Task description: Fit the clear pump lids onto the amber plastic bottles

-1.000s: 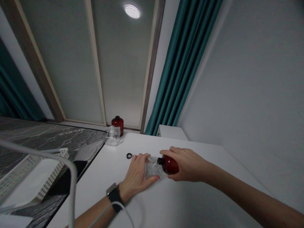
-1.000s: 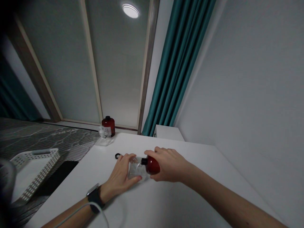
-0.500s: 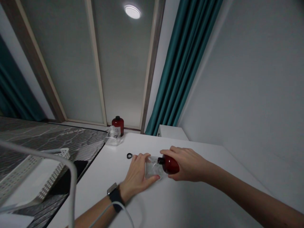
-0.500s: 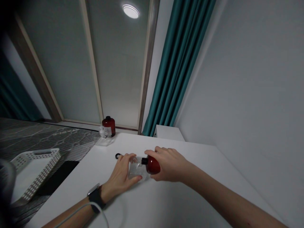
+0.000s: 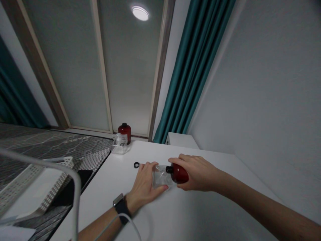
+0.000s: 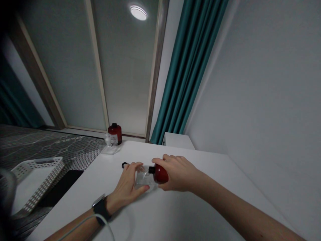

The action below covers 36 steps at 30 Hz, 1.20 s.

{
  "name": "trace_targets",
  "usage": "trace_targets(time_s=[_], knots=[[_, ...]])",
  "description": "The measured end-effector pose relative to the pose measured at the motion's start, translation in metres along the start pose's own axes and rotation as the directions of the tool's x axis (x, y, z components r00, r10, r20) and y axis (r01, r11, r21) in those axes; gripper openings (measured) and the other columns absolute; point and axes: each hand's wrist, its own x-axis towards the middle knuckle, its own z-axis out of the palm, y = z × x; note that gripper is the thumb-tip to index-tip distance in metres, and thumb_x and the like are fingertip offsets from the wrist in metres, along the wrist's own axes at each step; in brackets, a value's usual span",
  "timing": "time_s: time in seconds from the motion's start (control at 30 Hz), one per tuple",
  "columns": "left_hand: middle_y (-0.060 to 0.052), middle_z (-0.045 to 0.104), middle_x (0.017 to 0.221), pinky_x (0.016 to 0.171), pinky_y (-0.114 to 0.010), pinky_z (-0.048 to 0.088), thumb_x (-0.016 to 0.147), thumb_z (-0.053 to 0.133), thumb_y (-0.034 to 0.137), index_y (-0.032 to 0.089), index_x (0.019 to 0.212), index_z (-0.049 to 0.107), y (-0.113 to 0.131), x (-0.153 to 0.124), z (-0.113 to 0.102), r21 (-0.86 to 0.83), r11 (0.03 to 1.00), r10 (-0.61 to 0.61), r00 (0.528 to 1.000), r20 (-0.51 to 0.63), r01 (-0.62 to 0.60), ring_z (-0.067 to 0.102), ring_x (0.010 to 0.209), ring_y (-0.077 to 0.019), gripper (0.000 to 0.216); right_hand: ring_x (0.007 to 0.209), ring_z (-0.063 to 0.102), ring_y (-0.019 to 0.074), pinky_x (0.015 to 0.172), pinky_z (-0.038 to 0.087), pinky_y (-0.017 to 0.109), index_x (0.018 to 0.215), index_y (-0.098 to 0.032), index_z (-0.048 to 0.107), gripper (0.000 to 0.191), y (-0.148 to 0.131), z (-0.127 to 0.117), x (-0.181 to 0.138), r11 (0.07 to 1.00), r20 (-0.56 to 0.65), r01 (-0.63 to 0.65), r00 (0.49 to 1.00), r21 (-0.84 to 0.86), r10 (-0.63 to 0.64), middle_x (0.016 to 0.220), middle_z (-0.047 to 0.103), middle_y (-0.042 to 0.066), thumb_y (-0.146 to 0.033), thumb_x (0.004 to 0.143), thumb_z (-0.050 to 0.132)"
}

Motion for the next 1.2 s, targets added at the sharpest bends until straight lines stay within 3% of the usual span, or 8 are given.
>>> trace_targets(time_s=[1.2], knots=[[-0.012, 0.061, 0.106, 0.083, -0.047, 0.043, 0.077, 0.069, 0.046, 0.015, 0.125, 0.043, 0.0010, -0.0001, -0.0010, 0.007, 1.000, -0.026, 0.999, -0.039, 0.027, 0.057, 0.091, -0.0293, 0.063, 0.089, 0.065, 0.0281, 0.072, 0.043, 0.036, 0.133, -0.029, 0.051, 0.065, -0.0016, -0.0070, 0.0021, 0.999, 0.004, 0.024, 1.000, -0.037, -0.024, 0.107, 0.064, 0.008, -0.041, 0.073, 0.072]])
